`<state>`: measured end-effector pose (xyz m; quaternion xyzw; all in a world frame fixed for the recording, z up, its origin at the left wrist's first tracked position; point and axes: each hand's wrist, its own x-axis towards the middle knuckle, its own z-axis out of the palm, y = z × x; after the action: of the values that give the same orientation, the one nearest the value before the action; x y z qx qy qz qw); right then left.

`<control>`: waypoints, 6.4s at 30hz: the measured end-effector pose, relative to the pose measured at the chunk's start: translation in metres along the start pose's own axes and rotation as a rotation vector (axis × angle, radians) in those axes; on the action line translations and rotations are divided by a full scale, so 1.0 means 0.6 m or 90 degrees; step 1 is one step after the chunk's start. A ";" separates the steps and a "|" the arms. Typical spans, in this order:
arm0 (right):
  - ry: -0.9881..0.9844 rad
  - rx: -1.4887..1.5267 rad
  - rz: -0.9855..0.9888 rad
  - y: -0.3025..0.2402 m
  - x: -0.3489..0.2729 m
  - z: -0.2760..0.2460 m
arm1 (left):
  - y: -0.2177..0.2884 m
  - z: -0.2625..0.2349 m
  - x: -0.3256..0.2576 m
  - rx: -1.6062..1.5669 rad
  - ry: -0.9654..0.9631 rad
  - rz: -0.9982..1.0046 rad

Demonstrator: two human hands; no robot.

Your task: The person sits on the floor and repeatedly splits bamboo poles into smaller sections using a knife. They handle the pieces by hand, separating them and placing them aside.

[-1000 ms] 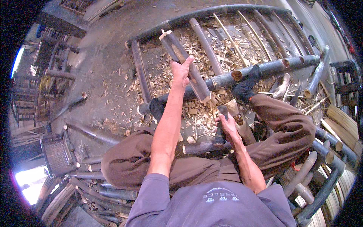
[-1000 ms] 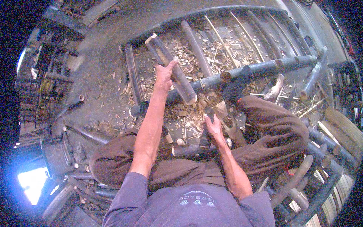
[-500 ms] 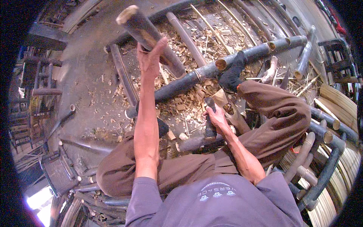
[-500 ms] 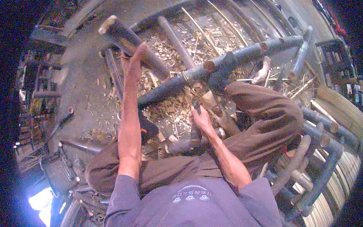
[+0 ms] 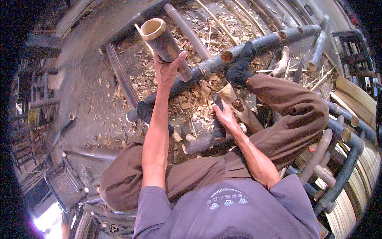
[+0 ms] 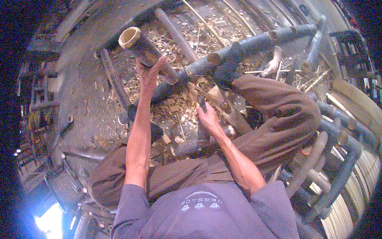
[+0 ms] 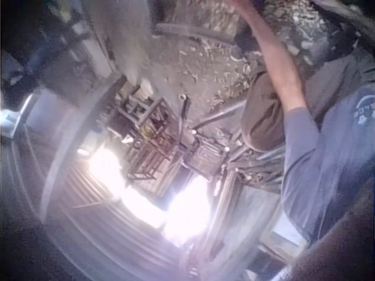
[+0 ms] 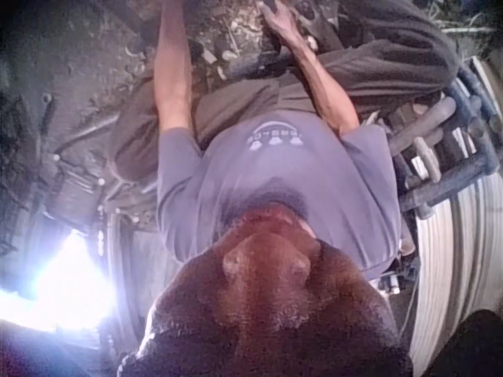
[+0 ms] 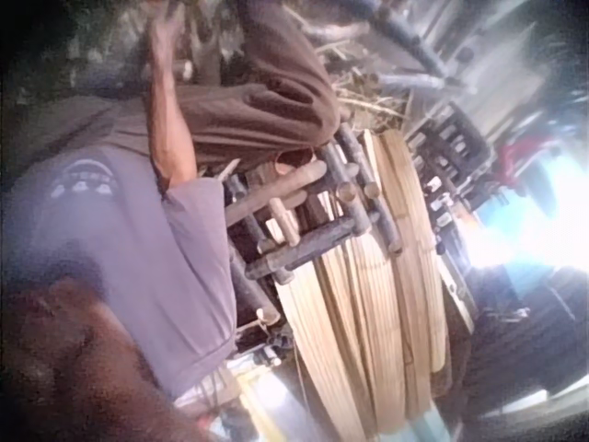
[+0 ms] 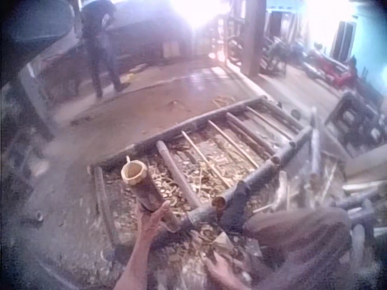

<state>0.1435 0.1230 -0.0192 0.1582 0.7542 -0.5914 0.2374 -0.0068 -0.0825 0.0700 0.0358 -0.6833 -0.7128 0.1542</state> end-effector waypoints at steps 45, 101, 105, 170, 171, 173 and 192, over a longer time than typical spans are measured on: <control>-0.009 -0.210 -0.249 -0.107 0.074 0.129 | -0.007 0.013 -0.018 0.081 0.068 0.023; 0.574 -0.229 -0.383 -0.179 -0.074 -0.583 | -0.055 -0.030 -0.020 -0.042 -0.028 -0.197; 0.505 -0.239 -0.191 -0.013 0.065 -0.502 | -0.039 -0.134 0.023 -0.128 0.178 -0.349; 0.363 -0.174 -0.156 -0.142 0.005 -0.115 | -0.189 0.137 -0.077 0.221 -0.177 0.002; 0.307 -0.236 -0.129 -0.160 -0.005 -0.082 | -0.223 0.116 -0.085 0.290 -0.170 0.059; 0.256 -0.150 -0.219 -0.158 0.035 -0.132 | -0.222 0.112 -0.064 0.312 -0.138 0.090; 0.312 -0.118 -0.378 -0.242 -0.028 -0.140 | -0.192 0.104 0.052 0.008 0.328 -0.136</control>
<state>0.0675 0.1685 0.1244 0.0481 0.8518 -0.5082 -0.1178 -0.0725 -0.0288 -0.0345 0.2885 -0.6182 -0.6883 0.2467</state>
